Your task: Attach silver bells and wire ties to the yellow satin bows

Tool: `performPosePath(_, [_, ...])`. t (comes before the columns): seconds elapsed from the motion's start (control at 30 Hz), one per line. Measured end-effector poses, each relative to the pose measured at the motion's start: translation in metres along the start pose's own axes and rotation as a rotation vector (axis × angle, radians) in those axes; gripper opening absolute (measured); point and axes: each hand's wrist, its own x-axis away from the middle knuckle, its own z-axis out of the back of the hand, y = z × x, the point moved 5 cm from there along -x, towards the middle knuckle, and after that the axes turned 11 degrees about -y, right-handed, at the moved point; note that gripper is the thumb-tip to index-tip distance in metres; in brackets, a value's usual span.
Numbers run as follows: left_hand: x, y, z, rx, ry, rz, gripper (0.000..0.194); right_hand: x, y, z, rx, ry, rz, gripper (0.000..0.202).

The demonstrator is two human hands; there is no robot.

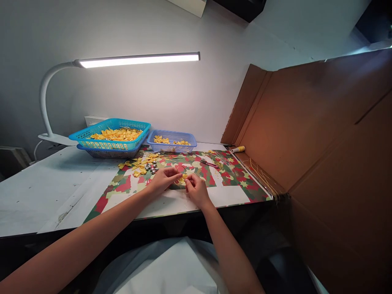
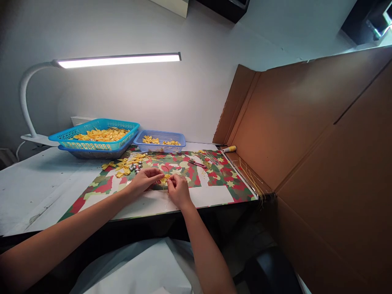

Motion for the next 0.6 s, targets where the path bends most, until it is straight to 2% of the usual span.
performPosePath(0.6, [-0.0018,-0.0070,0.0020,0.038,0.010,0.023,0.039,0.0001,0.0011,-0.0008,0.031,-0.016,-0.042,0.011])
